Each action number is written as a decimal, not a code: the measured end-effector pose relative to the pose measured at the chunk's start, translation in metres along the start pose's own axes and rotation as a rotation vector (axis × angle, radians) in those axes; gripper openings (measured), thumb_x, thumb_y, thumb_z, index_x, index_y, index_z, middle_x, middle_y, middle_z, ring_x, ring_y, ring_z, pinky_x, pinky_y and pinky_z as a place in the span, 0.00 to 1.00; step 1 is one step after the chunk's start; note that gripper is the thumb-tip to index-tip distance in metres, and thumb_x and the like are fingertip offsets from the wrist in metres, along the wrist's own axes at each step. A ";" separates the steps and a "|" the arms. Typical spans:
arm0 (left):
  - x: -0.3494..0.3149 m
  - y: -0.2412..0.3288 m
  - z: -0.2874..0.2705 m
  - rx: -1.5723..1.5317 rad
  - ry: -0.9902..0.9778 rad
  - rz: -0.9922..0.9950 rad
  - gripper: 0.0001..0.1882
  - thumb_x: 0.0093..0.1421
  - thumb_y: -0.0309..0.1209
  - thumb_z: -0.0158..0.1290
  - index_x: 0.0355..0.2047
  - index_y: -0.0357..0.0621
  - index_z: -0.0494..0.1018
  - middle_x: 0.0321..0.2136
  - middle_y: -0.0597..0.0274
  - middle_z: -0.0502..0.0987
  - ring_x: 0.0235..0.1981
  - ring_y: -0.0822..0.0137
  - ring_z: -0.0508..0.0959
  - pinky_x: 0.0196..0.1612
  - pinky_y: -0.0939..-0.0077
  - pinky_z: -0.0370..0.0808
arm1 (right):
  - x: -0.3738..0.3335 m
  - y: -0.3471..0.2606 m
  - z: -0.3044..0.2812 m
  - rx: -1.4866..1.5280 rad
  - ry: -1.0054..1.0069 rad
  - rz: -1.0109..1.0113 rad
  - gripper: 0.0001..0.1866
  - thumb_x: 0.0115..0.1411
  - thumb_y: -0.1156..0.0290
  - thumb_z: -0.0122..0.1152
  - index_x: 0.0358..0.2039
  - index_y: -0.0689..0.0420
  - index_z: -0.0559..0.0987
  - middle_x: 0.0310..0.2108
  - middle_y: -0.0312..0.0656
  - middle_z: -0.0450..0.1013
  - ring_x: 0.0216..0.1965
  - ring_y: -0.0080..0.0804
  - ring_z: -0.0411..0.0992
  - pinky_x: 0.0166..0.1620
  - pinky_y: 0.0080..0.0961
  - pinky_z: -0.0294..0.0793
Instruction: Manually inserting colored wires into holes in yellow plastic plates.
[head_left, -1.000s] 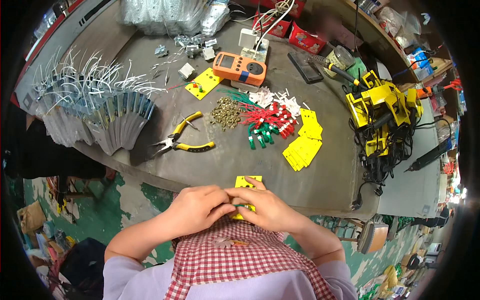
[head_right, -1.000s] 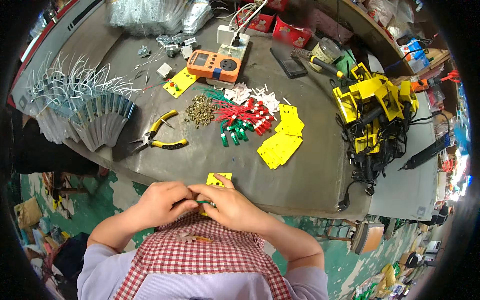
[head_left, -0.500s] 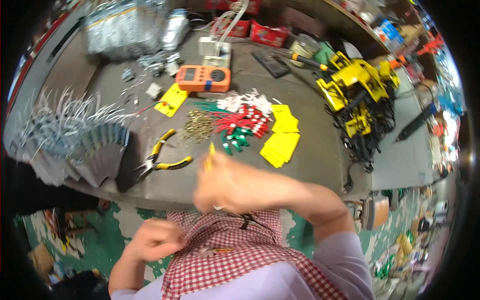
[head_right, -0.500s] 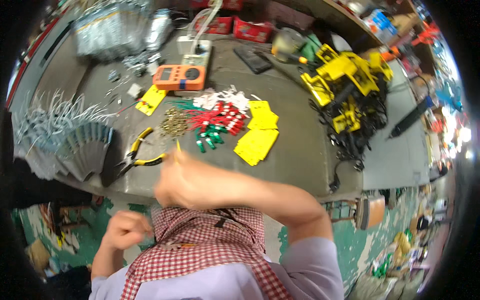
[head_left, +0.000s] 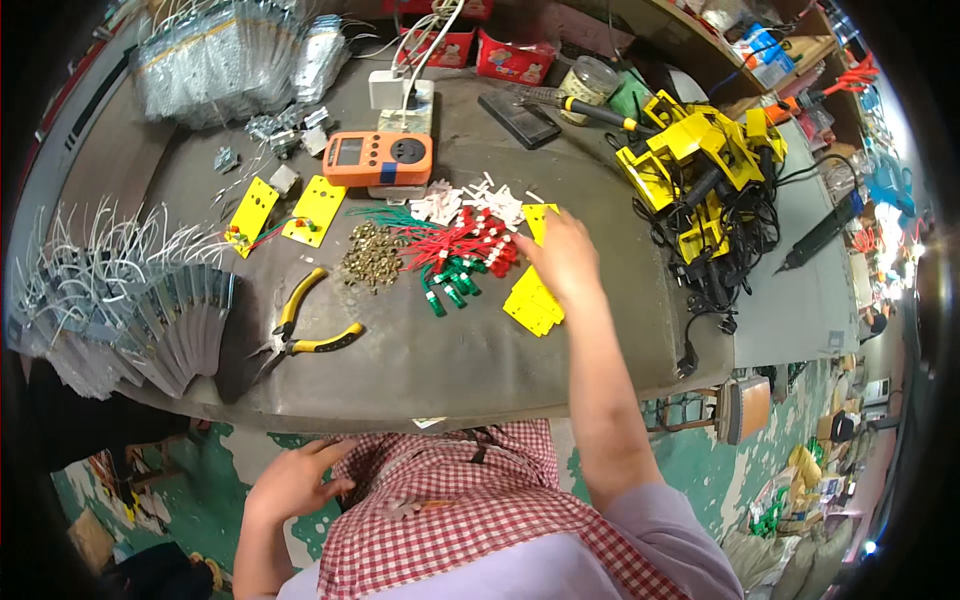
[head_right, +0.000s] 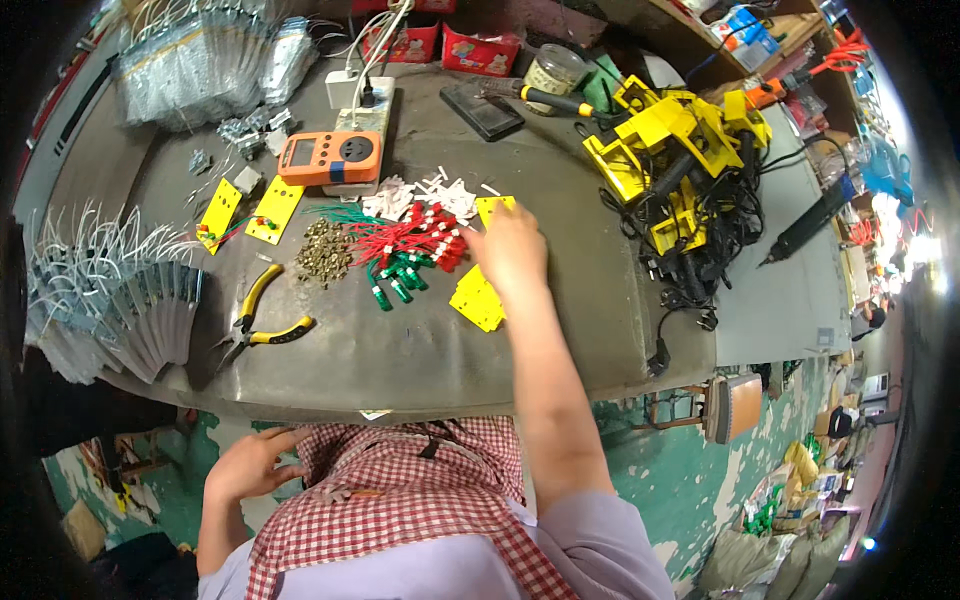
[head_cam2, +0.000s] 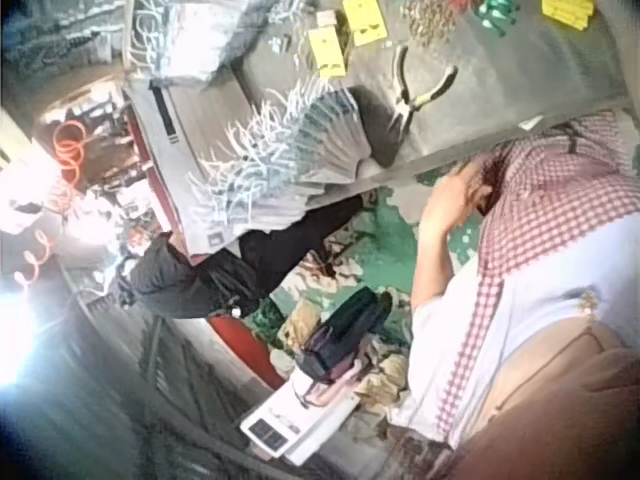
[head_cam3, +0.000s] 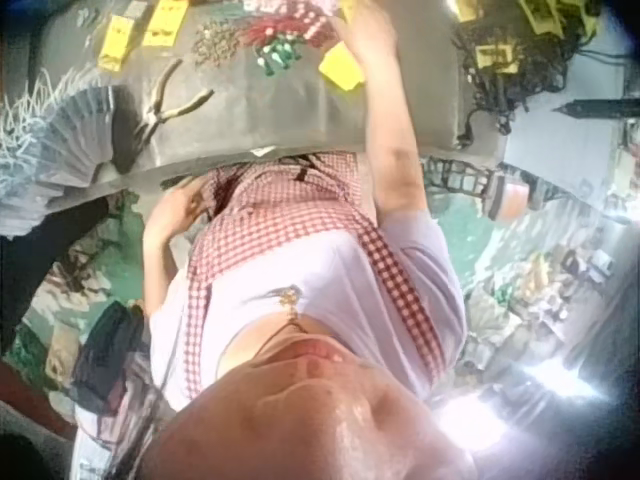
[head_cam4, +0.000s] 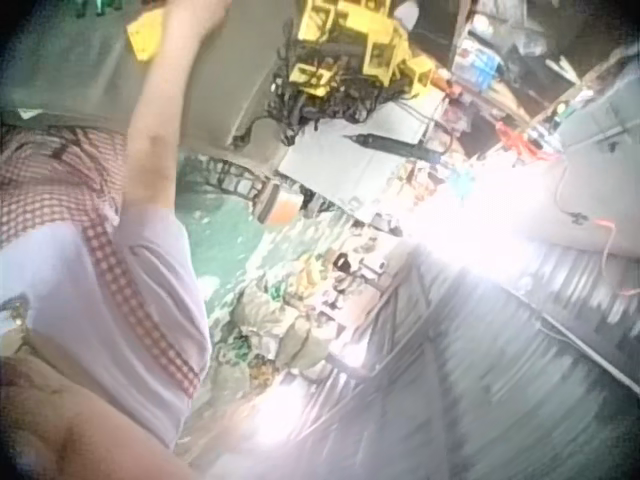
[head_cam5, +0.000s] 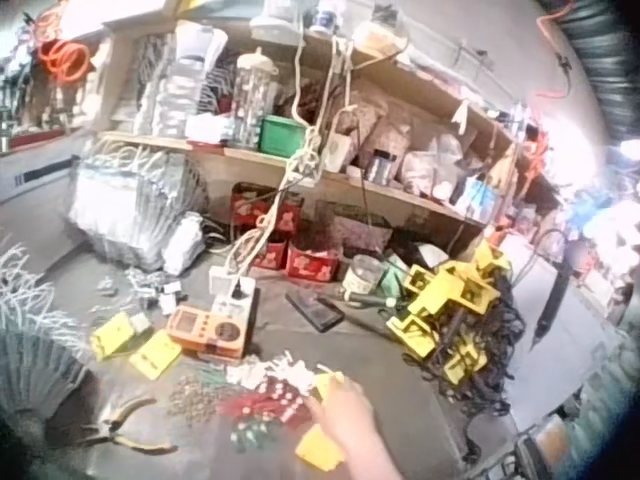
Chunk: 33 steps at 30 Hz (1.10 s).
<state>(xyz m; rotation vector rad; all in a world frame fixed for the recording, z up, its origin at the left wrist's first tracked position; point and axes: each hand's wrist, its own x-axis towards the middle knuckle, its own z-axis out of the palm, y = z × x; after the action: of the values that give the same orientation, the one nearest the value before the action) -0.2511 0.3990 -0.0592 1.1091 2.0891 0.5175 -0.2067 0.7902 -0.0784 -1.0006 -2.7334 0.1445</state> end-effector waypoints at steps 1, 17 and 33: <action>0.007 0.004 -0.007 -0.036 -0.102 0.010 0.24 0.49 0.37 0.58 0.47 0.46 0.70 0.39 0.48 0.74 0.36 0.48 0.75 0.38 0.62 0.73 | -0.005 0.011 -0.011 0.004 -0.229 0.098 0.29 0.51 0.54 0.60 0.45 0.65 0.72 0.47 0.53 0.67 0.50 0.47 0.64 0.49 0.37 0.68; 0.108 0.065 0.018 -0.544 0.479 0.222 0.27 0.54 0.26 0.53 0.54 0.40 0.61 0.51 0.52 0.65 0.51 0.61 0.69 0.51 0.69 0.68 | -0.062 -0.024 -0.018 0.570 0.372 -0.278 0.07 0.51 0.78 0.56 0.33 0.63 0.74 0.32 0.48 0.71 0.35 0.44 0.69 0.39 0.34 0.69; 0.109 0.062 0.037 -1.319 0.393 0.267 0.17 0.60 0.33 0.49 0.47 0.37 0.68 0.41 0.59 0.71 0.39 0.71 0.72 0.42 0.78 0.70 | -0.094 -0.038 -0.040 0.923 -0.023 -0.076 0.08 0.58 0.74 0.52 0.38 0.61 0.75 0.27 0.46 0.74 0.28 0.27 0.74 0.32 0.22 0.71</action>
<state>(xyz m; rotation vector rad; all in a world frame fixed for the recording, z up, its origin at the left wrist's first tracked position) -0.2313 0.5252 -0.0882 0.4562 1.3076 1.9699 -0.1510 0.7015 -0.0494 -0.6010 -2.2536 1.2519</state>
